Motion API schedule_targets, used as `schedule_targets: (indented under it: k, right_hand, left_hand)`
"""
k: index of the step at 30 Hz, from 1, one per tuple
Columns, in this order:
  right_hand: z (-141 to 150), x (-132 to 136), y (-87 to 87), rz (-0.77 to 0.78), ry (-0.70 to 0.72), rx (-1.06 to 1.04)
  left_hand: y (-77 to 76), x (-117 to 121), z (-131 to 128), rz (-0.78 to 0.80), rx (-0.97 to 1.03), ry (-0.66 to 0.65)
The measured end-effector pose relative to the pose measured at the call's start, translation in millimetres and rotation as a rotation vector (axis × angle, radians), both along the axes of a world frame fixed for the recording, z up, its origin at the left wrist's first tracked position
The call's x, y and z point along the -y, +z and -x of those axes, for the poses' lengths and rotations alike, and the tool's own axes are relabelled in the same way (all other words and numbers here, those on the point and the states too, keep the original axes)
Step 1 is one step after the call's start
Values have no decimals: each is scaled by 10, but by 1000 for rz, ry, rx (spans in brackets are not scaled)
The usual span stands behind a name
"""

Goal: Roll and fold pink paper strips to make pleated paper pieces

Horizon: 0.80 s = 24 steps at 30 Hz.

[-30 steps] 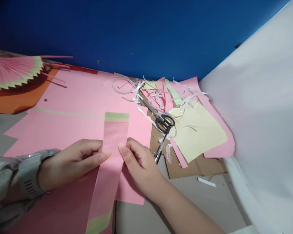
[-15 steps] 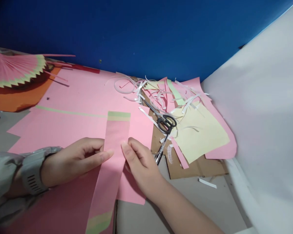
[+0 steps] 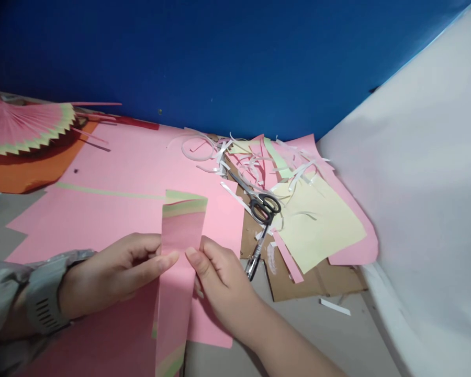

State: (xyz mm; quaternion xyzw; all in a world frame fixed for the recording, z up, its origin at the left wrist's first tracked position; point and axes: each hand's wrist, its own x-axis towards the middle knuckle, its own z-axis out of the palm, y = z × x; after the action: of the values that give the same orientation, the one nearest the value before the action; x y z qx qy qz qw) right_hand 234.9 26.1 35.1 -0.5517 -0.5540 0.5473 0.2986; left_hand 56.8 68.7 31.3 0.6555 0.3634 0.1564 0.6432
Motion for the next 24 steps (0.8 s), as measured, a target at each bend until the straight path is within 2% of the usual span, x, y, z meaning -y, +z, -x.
schedule_targets:
  k: [7,11,18,24]
  right_hand:
    - [7,2,-16,52,4,-62]
    - [2,-19,-16,46,3,11]
    - [-9,-31,-8,-45,29,130]
    - [-11,-42,11,10,90,95]
  left_hand:
    - [36,15,-4,-103,-30,-17]
    - [15,-6,-8,-105,-58,17]
    - [-5,-2,-7,60,1,59]
    - [-45,10,15,97,69,141]
